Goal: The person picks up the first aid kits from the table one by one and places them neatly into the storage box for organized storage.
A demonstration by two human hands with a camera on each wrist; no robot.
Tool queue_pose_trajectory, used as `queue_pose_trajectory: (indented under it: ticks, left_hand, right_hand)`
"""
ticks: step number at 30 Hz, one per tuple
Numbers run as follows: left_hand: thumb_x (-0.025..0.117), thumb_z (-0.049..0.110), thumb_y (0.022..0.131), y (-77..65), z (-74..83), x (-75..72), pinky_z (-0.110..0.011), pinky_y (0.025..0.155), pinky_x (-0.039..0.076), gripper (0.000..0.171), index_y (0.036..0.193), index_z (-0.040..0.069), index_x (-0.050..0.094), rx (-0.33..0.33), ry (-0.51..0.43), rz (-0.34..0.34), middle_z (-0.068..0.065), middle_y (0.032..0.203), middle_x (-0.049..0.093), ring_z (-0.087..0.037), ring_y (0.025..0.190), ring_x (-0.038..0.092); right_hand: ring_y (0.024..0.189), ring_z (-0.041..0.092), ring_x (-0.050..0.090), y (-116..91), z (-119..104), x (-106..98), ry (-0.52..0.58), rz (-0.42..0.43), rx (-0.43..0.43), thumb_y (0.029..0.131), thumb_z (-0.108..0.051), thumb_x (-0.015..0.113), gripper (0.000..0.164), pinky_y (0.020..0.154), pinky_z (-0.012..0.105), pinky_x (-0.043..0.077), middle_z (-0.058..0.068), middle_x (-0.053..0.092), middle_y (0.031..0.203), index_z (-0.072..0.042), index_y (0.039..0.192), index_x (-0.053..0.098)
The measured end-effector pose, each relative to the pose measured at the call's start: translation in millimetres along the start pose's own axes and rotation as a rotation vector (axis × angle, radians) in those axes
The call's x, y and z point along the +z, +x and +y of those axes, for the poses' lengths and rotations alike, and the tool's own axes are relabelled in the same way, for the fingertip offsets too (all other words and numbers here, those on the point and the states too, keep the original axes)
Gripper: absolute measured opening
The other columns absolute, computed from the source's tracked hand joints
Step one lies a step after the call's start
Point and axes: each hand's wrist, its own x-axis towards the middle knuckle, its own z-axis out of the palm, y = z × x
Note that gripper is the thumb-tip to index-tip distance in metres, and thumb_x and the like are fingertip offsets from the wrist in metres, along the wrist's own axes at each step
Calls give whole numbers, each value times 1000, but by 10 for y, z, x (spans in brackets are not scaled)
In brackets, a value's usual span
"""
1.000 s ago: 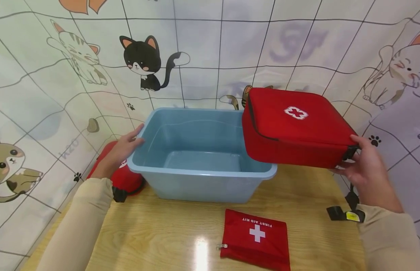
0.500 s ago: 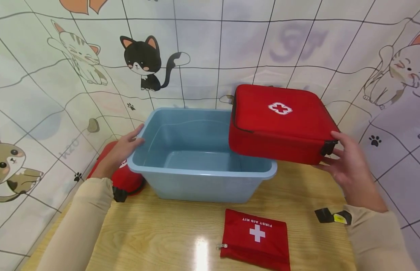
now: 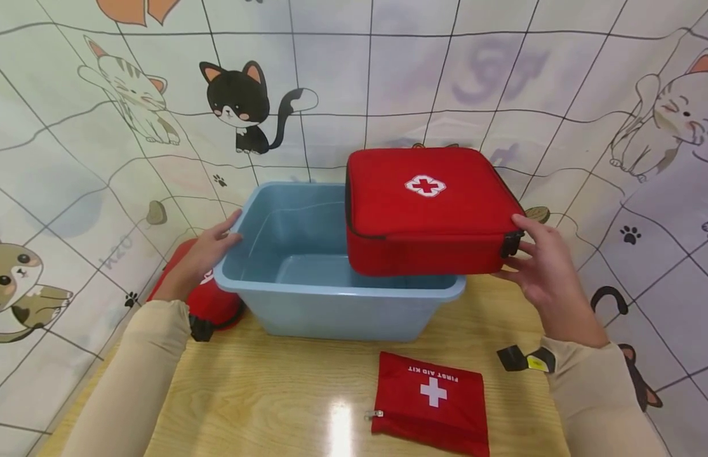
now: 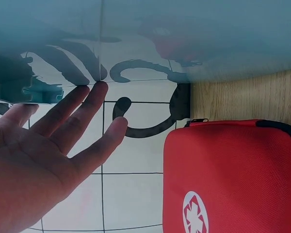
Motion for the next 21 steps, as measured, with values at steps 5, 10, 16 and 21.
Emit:
queue_pose_trajectory:
  ticks: [5, 10, 16, 21]
  left_hand:
    - [51, 32, 103, 1, 0, 4, -57, 104, 42, 72, 157, 42, 5, -10, 5, 6, -13, 164, 21, -45, 141, 35]
    - [52, 32, 103, -2, 4, 8, -57, 105, 42, 72, 157, 43, 5, -11, 0, 3, -13, 164, 21, -45, 141, 34]
    - [53, 32, 103, -6, 11, 2, -57, 105, 41, 72, 156, 45, 6, -2, -6, 3, -10, 165, 18, -44, 142, 32]
    - [53, 32, 103, -3, 13, 8, -58, 105, 41, 72, 156, 46, 6, 1, -4, 0, -8, 165, 17, -44, 143, 30]
  right_hand:
    - [124, 37, 29, -3, 44, 198, -85, 14, -9, 98, -36, 61, 49, 71, 44, 61, -2, 36, 129, -38, 139, 34]
    - [121, 33, 33, -32, 70, 349, -150, -9, -11, 97, -40, 62, 58, 76, 41, 60, -1, 34, 139, -35, 145, 29]
    - [123, 37, 34, -34, 101, 491, -141, -19, -24, 98, -41, 60, 44, 73, 42, 60, -3, 38, 125, -34, 133, 36]
    - [127, 43, 33, -54, 139, 578, -196, -3, -62, 98, -43, 59, 45, 70, 42, 61, -4, 38, 123, -32, 134, 34]
